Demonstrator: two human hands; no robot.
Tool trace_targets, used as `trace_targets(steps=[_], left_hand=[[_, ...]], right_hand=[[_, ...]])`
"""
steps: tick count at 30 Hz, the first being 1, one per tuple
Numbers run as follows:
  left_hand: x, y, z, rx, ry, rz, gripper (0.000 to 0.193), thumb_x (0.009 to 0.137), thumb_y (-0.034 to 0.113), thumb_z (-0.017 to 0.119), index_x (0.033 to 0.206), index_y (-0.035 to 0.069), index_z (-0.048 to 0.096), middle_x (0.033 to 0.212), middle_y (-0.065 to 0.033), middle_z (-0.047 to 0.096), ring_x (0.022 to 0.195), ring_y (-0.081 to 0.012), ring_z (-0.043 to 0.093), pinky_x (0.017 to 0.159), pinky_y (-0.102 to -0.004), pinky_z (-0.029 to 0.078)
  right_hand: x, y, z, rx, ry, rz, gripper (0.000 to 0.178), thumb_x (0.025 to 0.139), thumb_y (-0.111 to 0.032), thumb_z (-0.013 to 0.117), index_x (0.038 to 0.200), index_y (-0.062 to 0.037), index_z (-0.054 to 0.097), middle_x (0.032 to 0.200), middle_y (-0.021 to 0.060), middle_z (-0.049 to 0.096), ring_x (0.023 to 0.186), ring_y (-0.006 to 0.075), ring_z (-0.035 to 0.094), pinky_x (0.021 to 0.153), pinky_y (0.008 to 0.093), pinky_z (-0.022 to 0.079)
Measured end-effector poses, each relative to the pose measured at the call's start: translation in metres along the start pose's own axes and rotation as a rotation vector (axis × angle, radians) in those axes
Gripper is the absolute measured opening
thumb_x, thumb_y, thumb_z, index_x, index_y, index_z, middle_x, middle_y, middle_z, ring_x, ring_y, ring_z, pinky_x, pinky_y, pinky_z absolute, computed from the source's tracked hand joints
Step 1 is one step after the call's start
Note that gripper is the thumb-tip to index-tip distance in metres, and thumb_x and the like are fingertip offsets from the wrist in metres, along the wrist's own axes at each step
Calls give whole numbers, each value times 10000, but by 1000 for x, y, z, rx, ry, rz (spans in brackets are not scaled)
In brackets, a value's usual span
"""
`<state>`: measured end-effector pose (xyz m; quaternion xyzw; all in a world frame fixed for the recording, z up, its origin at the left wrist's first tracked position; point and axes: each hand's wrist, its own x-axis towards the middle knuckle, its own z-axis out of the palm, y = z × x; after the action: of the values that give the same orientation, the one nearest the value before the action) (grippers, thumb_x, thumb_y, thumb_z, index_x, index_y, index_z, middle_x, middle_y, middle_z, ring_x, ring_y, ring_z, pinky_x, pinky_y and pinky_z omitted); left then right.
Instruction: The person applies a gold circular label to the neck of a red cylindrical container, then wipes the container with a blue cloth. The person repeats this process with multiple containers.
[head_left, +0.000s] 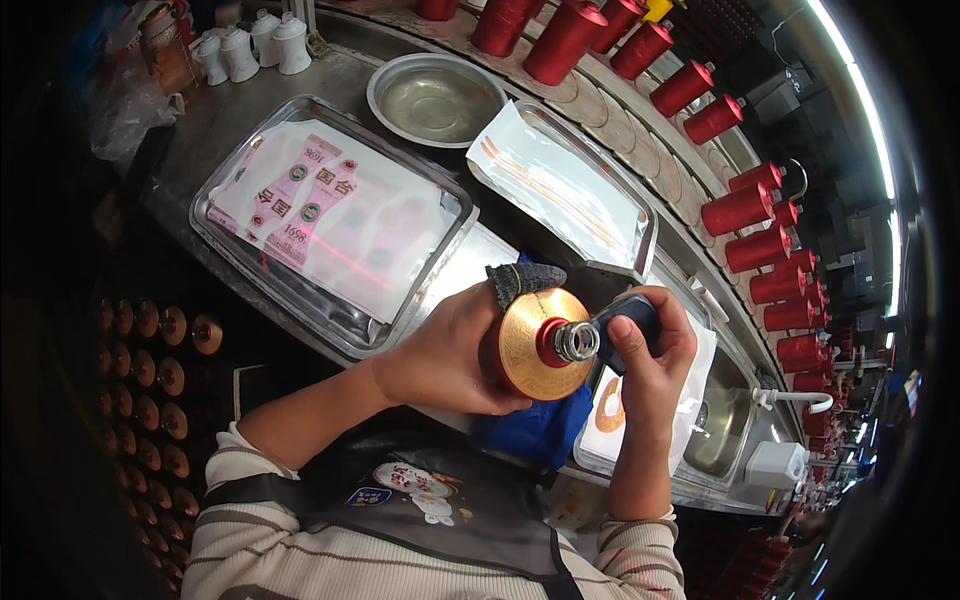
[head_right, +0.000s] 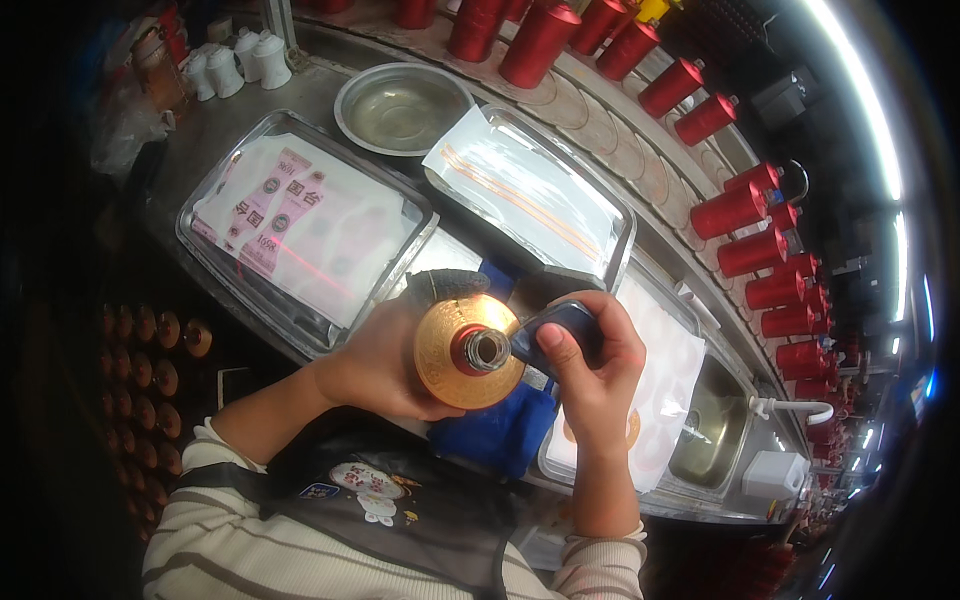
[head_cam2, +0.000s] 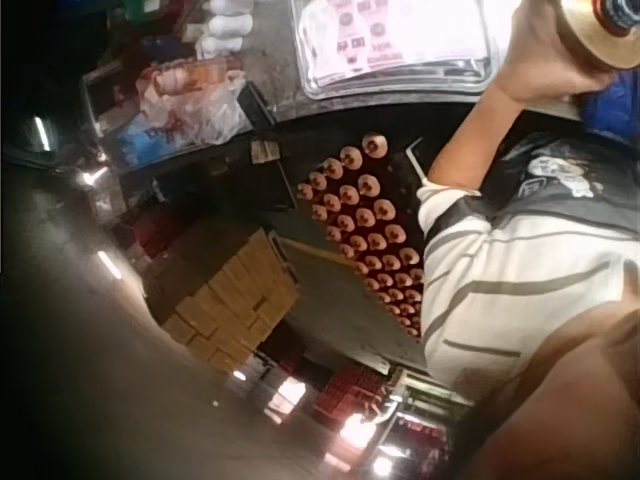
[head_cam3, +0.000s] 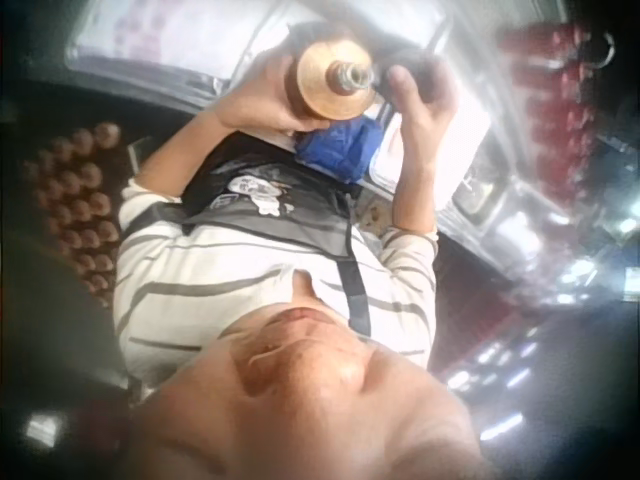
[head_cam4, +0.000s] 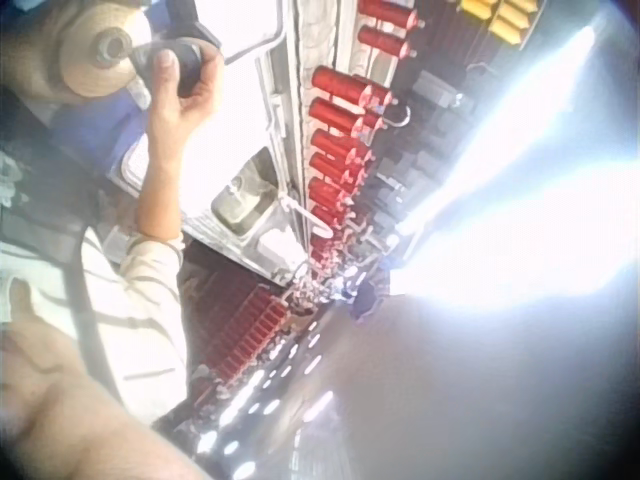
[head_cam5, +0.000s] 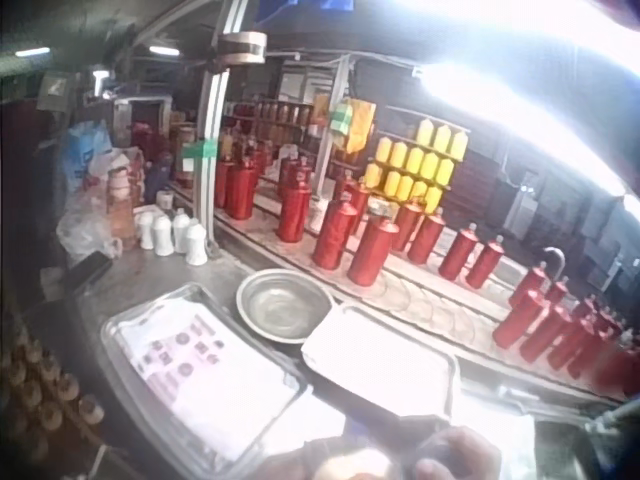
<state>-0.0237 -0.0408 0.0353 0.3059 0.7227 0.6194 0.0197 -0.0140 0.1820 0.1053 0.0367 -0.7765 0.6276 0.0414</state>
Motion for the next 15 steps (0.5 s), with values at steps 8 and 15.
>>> trace_targets(steps=[8, 15], left_hand=[[7, -10, -19, -297, -285, -213, 910, 606, 168, 929, 1385, 34, 478, 1240, -108, 638, 1165, -220, 625, 1018, -349, 482], [4, -14, -12, -374, -225, -178, 980, 598, 176, 930, 1415, 27, 410, 1291, -140, 599, 1201, -260, 607, 1040, -369, 474]], right_hand=[[56, -19, 21, 3, -221, 7, 274, 826, -75, 813, 1025, 8, 644, 907, 25, 657, 850, 87, 605, 772, 236, 498], [83, -20, 25, -204, -321, 90, 249, 811, -86, 826, 966, 16, 660, 837, 25, 670, 805, 82, 618, 755, 250, 516]])
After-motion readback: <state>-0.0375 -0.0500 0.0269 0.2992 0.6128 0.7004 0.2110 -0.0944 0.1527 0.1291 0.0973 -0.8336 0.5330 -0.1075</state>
